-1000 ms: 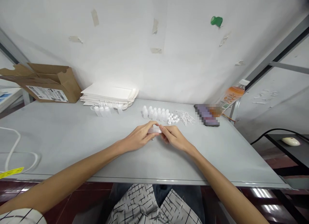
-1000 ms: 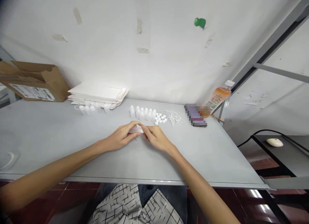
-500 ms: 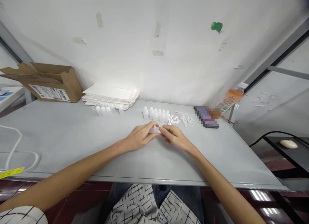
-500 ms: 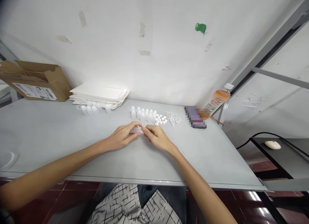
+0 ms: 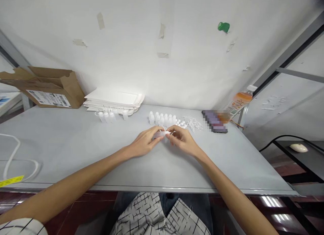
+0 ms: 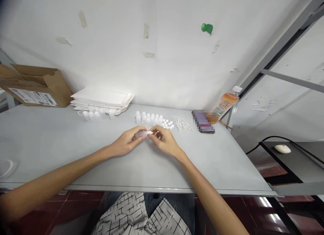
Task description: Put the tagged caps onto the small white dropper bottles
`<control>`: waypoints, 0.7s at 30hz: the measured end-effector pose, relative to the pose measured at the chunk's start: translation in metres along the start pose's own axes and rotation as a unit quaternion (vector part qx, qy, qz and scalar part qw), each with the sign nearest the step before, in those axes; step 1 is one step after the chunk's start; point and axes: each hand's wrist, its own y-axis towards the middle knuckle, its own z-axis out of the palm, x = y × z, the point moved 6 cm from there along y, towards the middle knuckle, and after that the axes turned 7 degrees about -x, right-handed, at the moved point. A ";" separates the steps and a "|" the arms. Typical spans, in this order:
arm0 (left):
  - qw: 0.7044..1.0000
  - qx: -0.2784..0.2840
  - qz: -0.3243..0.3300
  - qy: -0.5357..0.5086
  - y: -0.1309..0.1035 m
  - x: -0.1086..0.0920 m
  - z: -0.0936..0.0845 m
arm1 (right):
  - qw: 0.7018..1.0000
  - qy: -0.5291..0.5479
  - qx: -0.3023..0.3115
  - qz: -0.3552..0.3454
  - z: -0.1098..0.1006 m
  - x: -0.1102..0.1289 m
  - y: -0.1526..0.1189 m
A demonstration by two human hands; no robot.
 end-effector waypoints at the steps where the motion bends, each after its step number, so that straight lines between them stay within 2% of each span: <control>1: 1.000 0.000 0.003 0.001 0.000 0.000 0.000 | 1.000 -0.001 -0.001 -0.001 0.000 0.000 0.000; 11: 0.999 0.012 0.038 0.029 0.002 -0.006 -0.001 | 0.999 -0.022 -0.014 -0.025 -0.001 -0.003 0.002; 16: 0.998 0.013 0.061 0.026 0.001 -0.008 -0.001 | 0.998 -0.049 -0.001 -0.036 0.002 -0.002 0.001; 21: 0.996 -0.011 0.087 0.025 -0.001 -0.012 0.001 | 0.998 -0.047 0.015 -0.029 0.006 -0.004 0.001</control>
